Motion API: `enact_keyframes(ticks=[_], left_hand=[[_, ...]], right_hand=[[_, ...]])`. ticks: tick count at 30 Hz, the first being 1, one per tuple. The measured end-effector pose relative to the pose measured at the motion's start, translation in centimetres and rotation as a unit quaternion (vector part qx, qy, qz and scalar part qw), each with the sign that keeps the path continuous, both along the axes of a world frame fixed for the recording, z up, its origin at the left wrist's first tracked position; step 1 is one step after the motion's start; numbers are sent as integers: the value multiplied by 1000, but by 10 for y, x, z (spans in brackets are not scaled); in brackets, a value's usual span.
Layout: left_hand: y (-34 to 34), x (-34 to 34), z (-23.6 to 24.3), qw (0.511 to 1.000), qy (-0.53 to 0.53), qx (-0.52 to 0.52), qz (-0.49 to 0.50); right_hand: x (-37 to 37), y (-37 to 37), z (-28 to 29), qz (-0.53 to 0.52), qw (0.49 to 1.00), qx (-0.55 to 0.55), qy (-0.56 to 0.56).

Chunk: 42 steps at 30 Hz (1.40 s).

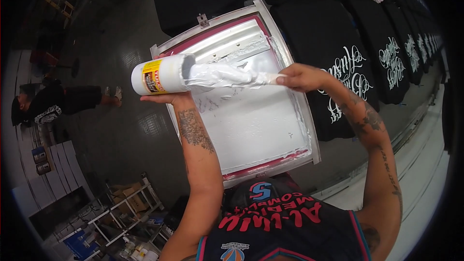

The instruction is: The person is preparing a screen printing frame with white ink and then applying it to a series of black t-shirts.

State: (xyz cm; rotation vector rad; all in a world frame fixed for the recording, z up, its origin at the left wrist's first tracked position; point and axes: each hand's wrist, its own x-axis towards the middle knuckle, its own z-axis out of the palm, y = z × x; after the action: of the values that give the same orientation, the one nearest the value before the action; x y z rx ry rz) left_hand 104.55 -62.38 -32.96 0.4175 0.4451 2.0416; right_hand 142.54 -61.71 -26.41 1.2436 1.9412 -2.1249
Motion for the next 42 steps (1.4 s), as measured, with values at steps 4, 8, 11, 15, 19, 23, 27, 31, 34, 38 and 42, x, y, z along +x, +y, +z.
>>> enact_keyframes(ticks=[4,8,11,15,19,23,27,31,34,38,42], left_hand=[[-6,-15,-11,995,-66,-49,51],[-18,-29,-19,990,-89,-77,78],[-31,-39,-23,989,-69,-96,87],[-58,-55,-24,994,-45,-68,75],[-88,-71,-27,996,-57,-31,53],[-111,-79,-32,994,-73,-40,66],[-129,-79,-27,992,-72,-55,84],[-141,-70,-15,985,-93,-92,109],[-145,-62,-4,967,-131,-177,127],[-148,-58,10,956,-147,-216,131],[-157,-68,21,962,-132,-220,87]], right_hand=[[28,36,4,37,976,204,-74],[23,65,-15,67,848,491,-187],[8,75,-41,99,770,596,-204],[16,73,-51,74,700,682,-201],[34,63,-37,79,715,654,-233],[30,34,-31,106,711,614,-326],[13,-27,-45,-45,703,635,-318],[-28,-88,-77,-178,769,552,-268],[-76,-124,-96,-246,798,505,-218],[-140,-158,-105,-234,836,446,-219],[-163,-173,-103,-213,848,395,-282]])
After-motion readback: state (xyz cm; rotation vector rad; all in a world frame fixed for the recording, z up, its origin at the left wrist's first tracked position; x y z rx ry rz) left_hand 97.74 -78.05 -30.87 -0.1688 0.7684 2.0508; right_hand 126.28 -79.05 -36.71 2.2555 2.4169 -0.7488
